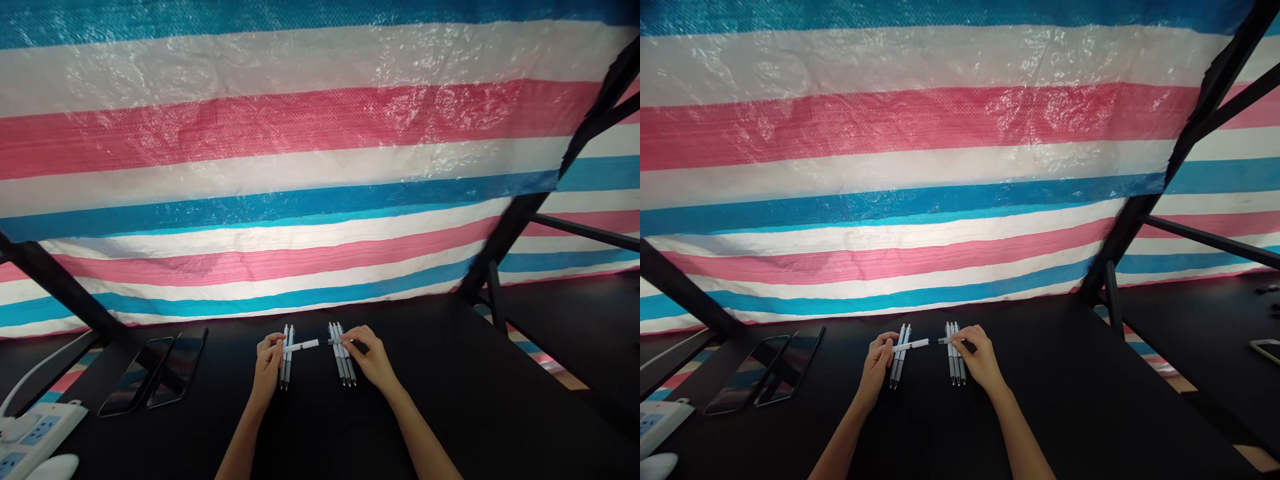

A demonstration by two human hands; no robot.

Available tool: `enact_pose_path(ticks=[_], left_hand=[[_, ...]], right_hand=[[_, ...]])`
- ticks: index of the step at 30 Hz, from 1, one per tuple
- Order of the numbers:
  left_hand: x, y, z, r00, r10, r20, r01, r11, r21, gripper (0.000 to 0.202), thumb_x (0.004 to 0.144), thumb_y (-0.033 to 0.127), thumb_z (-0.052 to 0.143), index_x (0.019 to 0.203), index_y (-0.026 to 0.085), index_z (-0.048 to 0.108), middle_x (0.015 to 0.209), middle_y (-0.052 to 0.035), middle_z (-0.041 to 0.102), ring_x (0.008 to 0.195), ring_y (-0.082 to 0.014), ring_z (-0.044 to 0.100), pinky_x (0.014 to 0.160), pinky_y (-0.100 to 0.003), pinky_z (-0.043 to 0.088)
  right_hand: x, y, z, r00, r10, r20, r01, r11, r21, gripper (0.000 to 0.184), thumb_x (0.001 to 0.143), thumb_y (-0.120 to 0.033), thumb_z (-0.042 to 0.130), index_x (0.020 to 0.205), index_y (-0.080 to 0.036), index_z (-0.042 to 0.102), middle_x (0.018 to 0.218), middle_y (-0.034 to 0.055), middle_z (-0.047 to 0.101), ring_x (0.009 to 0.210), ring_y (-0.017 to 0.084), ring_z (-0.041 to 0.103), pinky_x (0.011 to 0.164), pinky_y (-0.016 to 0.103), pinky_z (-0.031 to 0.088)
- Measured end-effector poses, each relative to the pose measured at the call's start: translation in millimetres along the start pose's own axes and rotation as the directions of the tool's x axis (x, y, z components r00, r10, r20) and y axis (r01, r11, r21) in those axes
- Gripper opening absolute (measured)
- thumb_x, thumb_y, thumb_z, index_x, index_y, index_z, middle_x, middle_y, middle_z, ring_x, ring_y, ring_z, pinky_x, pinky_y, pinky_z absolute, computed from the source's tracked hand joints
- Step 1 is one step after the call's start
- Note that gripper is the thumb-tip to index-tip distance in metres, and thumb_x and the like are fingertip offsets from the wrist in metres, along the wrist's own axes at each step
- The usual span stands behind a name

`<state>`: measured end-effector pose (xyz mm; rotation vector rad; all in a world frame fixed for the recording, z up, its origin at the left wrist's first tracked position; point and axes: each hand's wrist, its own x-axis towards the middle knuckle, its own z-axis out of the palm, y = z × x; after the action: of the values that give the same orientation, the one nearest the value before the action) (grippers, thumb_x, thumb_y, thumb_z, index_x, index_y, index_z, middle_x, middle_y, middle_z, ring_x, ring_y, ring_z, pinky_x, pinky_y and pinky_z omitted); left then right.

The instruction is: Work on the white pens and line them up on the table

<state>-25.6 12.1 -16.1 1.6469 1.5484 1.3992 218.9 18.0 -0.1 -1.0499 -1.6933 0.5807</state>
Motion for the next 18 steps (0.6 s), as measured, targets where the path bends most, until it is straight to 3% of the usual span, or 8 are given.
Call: enact_pose_path(ticks=[7, 18], left_hand=[[0.6, -1.0, -5.7, 0.998, -0.047, -0.051, 0.044, 0.997, -0.059, 0.057, 0.083, 0.057, 0.038, 0.040, 0.020, 0.039, 0.097, -0.0086, 0.062, 0.093, -0.0233, 0.054, 0.078, -0.036, 0.044], [2.7, -2.8, -8.7, 0.995, -0.096, -0.038, 0.089, 0.984, -0.154, 0.058, 0.078, 0.062, 0.043, 0.040, 0.019, 0.037, 0.093, -0.0085, 0.059, 0.093, -0.0233, 0.051, 0.076, -0.033, 0.039]], right_hand=[[1.6, 3.6, -8.2, 0.993, 0.057, -0.102, -0.056, 0.998, 0.011, 0.028, 0.088, -0.043, 0.048, 0.085, -0.021, 0.066, 0.082, 0.0066, 0.063, 0.079, 0.021, 0.057, 0.069, 0.033, 0.046], [1.9, 7.2, -9.8, 0.989, 0.070, -0.128, -0.064, 0.997, 0.048, 0.029, 0.086, -0.044, 0.050, 0.083, -0.020, 0.065, 0.081, 0.0066, 0.063, 0.076, 0.021, 0.058, 0.067, 0.031, 0.047]])
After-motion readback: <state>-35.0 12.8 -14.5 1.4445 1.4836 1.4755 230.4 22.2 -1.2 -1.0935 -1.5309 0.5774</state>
